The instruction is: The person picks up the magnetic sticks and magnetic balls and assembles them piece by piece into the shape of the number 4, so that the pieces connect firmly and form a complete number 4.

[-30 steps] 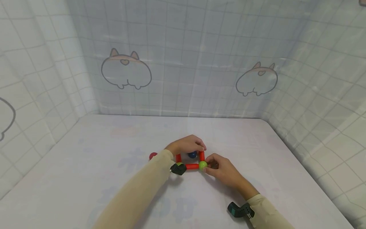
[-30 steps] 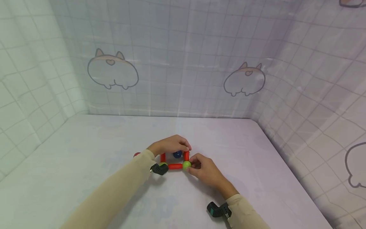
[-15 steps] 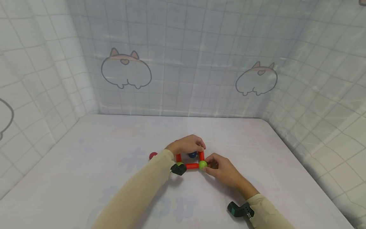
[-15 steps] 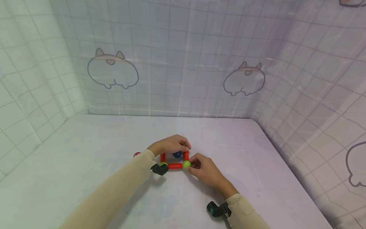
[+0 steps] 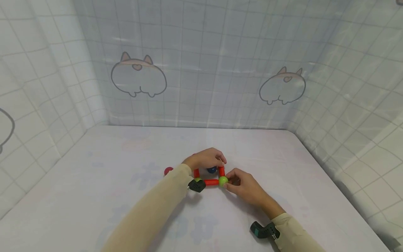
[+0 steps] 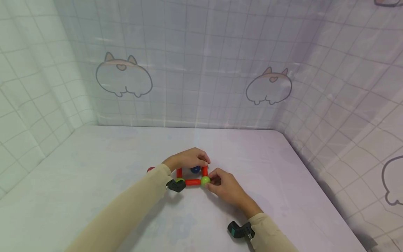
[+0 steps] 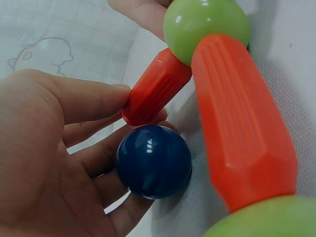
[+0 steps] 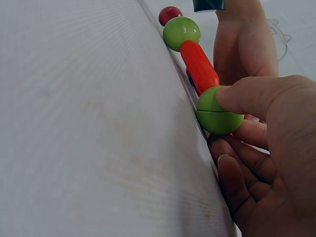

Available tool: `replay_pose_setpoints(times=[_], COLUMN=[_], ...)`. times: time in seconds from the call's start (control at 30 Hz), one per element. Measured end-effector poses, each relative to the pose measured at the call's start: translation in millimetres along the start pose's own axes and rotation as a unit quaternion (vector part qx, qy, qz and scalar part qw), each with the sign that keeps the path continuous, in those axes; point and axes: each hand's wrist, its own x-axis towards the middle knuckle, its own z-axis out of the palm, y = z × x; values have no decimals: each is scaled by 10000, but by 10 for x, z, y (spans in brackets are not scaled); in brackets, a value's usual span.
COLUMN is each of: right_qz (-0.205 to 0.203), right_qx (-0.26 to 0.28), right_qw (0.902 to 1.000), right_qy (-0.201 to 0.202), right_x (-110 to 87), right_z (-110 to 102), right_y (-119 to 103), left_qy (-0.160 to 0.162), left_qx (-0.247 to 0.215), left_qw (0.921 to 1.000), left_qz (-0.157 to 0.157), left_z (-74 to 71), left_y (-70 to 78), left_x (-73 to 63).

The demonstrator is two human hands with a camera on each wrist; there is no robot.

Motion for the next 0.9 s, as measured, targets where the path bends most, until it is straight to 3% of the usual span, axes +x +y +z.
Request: replay_pose_setpoints(times=[0.33, 0.6, 0.9], right_qz=[50, 151, 132], right_qx=[14, -10, -50], right_qw=[10000, 9999, 9999], right_qy=[-6, -20, 4], right_x=[9, 35, 23], right_z=[2, -10, 29], right_y=[-3, -14, -4], left_qy=[247, 540, 650], left_qx=[71, 218, 398], left_qw=[9994, 9983, 9967], left_qz=[220, 57, 278], left_z=[-128, -204, -234], left_y=[-48, -36, -196], left_x=[-33, -120, -150])
